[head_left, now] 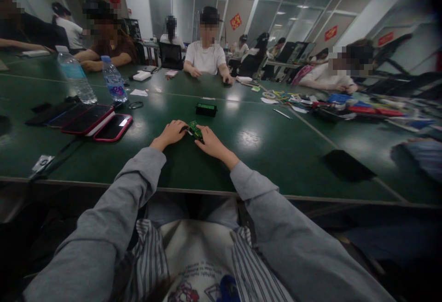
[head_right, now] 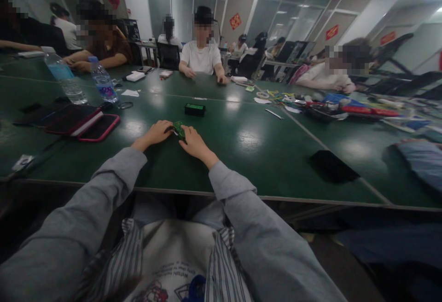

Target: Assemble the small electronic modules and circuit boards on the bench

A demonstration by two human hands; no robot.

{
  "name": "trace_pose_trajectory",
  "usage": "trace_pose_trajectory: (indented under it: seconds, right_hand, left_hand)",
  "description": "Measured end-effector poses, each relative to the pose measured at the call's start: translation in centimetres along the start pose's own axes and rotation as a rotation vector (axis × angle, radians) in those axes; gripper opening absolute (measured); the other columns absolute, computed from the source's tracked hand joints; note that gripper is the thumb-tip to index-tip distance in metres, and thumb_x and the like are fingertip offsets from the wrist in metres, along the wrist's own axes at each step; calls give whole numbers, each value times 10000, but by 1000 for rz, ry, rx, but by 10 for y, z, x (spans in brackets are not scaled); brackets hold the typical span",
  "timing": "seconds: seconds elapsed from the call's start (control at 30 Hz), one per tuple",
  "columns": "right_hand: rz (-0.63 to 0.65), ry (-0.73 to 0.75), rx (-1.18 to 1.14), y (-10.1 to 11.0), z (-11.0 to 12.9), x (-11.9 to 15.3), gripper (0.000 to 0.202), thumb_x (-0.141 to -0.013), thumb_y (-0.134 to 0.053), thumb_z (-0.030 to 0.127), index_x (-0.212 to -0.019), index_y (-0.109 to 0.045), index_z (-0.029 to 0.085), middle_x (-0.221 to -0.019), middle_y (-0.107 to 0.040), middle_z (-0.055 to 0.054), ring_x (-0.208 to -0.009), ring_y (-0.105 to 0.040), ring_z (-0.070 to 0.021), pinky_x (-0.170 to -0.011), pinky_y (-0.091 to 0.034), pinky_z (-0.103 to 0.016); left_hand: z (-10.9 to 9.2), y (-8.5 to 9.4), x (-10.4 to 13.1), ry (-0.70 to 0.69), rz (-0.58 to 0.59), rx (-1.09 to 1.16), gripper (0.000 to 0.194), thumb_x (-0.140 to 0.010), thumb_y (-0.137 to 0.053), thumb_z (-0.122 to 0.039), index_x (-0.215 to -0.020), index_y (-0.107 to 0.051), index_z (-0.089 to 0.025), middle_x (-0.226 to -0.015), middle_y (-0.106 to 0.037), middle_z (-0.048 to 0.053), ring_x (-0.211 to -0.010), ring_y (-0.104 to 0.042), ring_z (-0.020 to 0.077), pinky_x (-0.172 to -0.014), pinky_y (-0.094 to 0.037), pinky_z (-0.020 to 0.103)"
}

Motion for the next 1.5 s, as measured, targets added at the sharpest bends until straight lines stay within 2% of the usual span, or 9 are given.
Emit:
trace_pose_trajectory:
  seconds: [0.8,1.0,1.5]
  right_hand:
    - [23,7,-13,3,3,2,613,-853,-557,250,-1405,-311,151,-1311,-434,-158,-1263,-422,-283,-1047,-399,-503]
    - [27,17,2,1,2,1,614,-856,-558,254,-1402,-312,116,-1310,-434,-173,-1274,-412,-281,-1062,-389,-484]
    - [25,27,-18,1,2,2,627,-856,-547,267,-1419,-292,159,-1306,-431,-162,-1260,-420,-291,-1047,-392,-512]
  left_hand:
    - [-1,0,0,12,25,8,319,-922,-437,-336,-1207,-556,-257,-1304,-546,71,-1190,-468,263,-982,-414,449]
    - [-1,0,0,1,21,9,324,-921,-432,-329,-1207,-556,-240,-1304,-546,73,-1187,-470,256,-995,-408,436]
    - [-2,2,2,1,20,14,323,-924,-429,-334,-1210,-554,-251,-1301,-546,74,-1180,-471,262,-977,-413,445]
Point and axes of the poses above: each hand's wrist, its own x-axis away from the middle knuckle, its own y-axis out of the back of the hand, z = x × y, the point moved 7 cm from there along -x, towards the middle knuckle
